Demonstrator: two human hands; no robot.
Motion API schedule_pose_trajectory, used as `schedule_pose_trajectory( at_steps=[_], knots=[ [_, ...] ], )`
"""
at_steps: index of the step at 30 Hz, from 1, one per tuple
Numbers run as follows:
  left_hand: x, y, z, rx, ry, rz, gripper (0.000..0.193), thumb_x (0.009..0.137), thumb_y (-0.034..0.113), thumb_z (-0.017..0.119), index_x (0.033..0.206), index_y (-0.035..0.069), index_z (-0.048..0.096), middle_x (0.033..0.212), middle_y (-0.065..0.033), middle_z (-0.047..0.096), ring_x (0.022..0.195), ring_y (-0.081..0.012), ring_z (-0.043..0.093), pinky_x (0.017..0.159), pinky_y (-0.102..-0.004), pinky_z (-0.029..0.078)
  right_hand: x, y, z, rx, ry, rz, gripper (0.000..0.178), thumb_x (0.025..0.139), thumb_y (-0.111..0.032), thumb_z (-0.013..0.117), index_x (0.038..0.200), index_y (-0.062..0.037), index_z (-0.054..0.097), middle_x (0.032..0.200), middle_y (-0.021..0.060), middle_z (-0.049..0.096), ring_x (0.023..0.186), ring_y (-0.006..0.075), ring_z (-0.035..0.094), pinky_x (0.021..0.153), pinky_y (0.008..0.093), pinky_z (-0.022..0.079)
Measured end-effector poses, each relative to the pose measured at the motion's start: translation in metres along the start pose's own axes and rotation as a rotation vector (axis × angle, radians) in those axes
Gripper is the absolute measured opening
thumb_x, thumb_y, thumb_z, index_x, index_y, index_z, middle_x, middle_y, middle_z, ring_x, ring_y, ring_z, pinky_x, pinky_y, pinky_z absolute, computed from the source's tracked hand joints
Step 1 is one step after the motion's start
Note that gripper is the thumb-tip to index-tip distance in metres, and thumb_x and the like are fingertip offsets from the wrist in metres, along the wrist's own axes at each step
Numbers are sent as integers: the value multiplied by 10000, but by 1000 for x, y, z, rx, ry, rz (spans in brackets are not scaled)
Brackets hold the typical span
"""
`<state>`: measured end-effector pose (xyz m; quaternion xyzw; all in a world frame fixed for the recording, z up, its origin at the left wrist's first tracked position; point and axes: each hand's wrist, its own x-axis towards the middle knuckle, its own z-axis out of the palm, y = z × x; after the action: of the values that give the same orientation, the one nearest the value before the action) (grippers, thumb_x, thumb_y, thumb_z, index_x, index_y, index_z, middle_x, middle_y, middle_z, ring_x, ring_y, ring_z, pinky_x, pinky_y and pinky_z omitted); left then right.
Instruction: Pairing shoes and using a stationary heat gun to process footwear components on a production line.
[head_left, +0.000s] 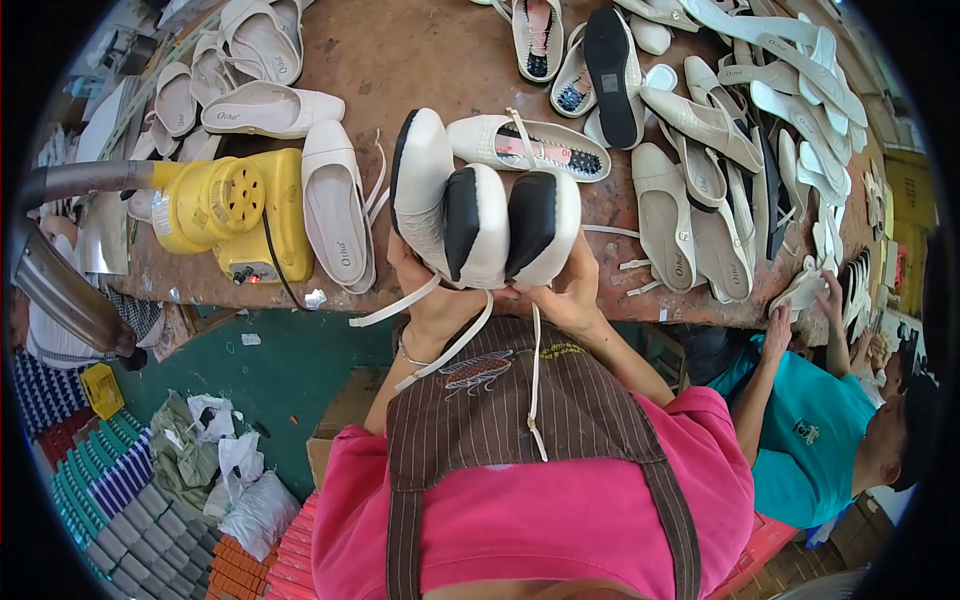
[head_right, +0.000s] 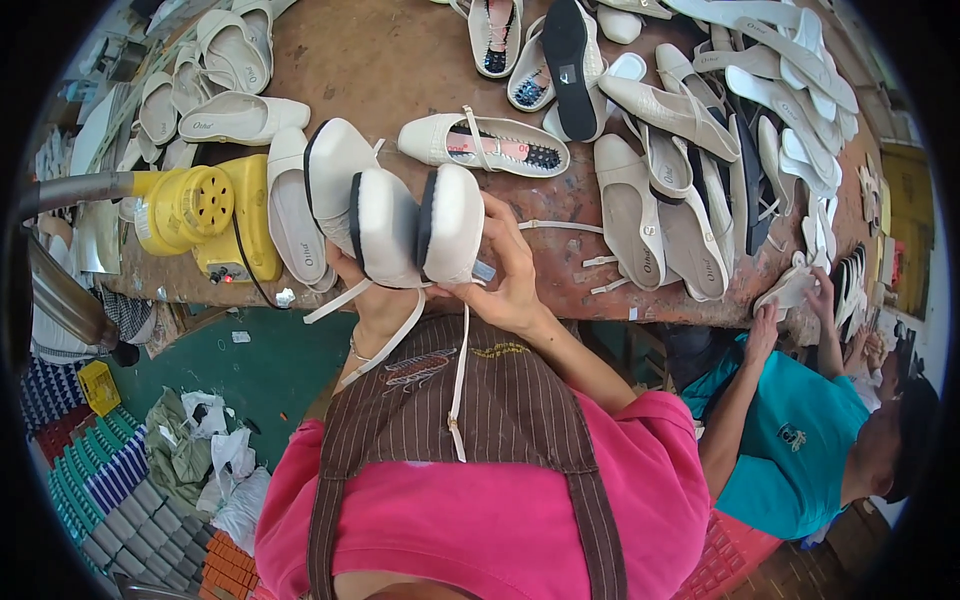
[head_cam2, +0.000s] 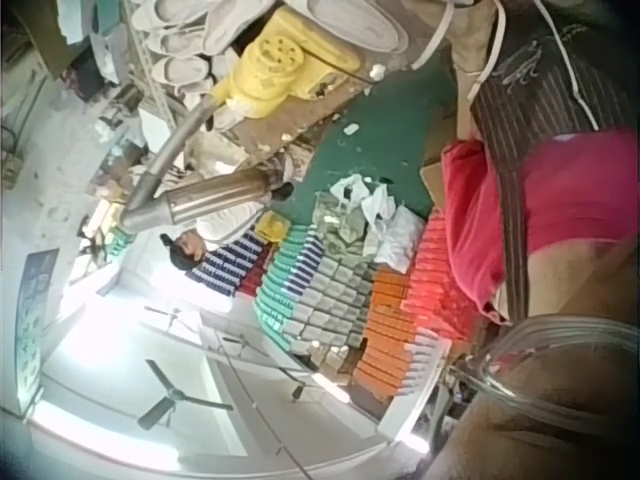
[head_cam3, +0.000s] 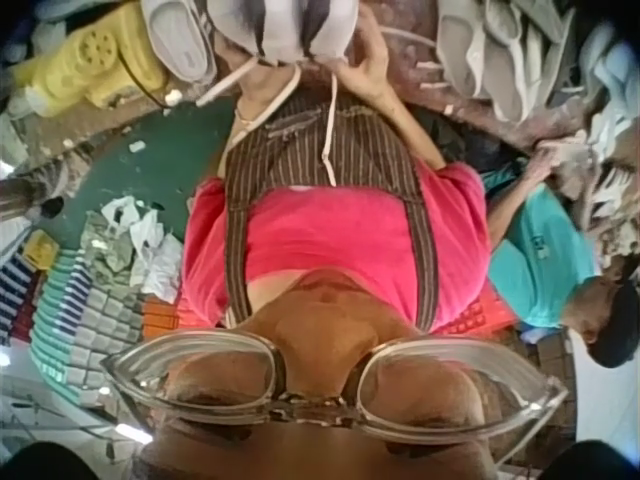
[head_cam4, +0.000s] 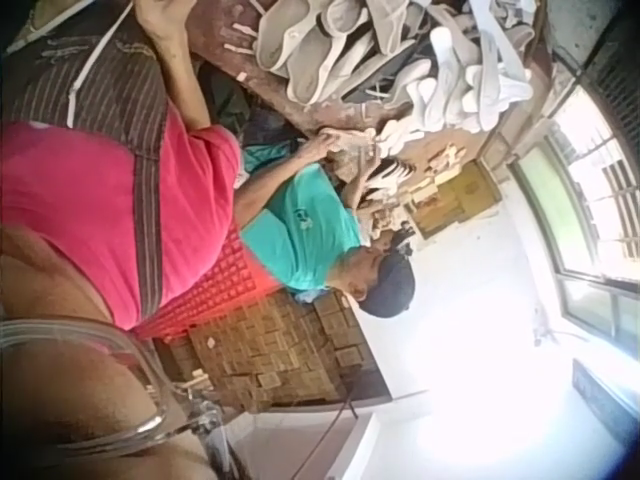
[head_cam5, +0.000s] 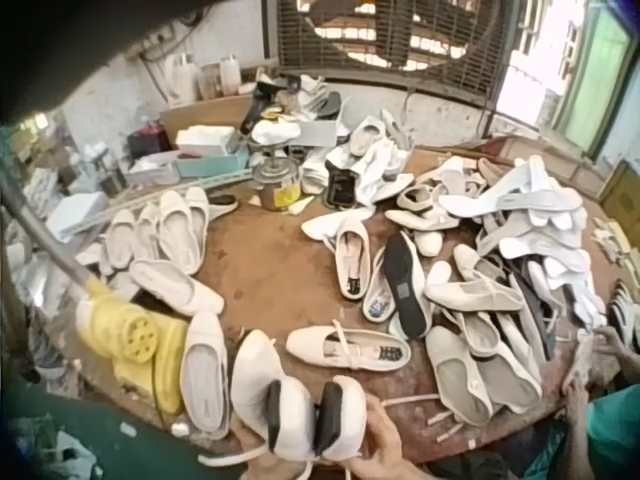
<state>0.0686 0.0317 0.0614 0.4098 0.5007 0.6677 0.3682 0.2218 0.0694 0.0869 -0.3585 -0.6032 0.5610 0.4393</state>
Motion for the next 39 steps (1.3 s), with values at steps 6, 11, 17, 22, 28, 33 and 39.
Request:
schedule_pose_trajectory(
  at_steps=[6,11,17,22,28,33,39],
  knots=[
    [7,32,4,382,-49,109,1096,475,180,888,1310,-27,208,1195,-211,449,1085,-284,511,910,-378,420,-5,27,-13,171,-82,160,902,627,-248,839,1321,21,330,1253,118,461,1114,197,476,959,337,367],
    [0,35,-1,550,-79,70,1082,444,101,828,1321,-25,209,1249,-263,330,1130,-428,399,965,-471,349,1,15,-13,231,-144,-40,770,584,-175,868,1210,32,471,1183,128,542,1091,201,518,933,352,413],
    [3,41,-2,510,-134,2,1078,454,176,880,1317,-18,264,1246,-231,371,1139,-389,421,947,-440,372,-1,11,-11,377,18,266,634,622,-1,739,1187,56,457,1083,137,592,973,197,586,862,337,472],
    [9,40,-4,579,-138,-57,1062,497,312,881,1311,-41,297,1218,-218,417,1115,-349,455,942,-415,372,17,1,-12,463,196,276,596,634,-46,701,1171,65,467,1043,152,598,927,220,601,850,334,475],
    [5,37,4,497,-189,-16,1035,536,272,872,1326,-32,277,1199,-186,416,1116,-321,454,960,-405,361,48,-20,-19,316,131,453,391,687,-87,701,1023,59,562,908,103,640,753,148,615,688,274,495],
    [4,13,-2,-77,-134,-269,931,636,110,813,1329,12,199,1251,-150,411,1146,-229,452,968,-361,393,51,-37,-5,86,-63,421,483,654,-109,737,1072,49,551,938,94,629,805,138,598,728,272,487],
    [8,18,-15,-150,-124,-323,945,703,244,769,1375,13,146,1295,-152,375,1185,-239,415,978,-348,366,43,-41,7,184,-153,475,494,722,-194,737,1108,46,544,957,97,623,864,129,578,778,269,462]
  ],
)
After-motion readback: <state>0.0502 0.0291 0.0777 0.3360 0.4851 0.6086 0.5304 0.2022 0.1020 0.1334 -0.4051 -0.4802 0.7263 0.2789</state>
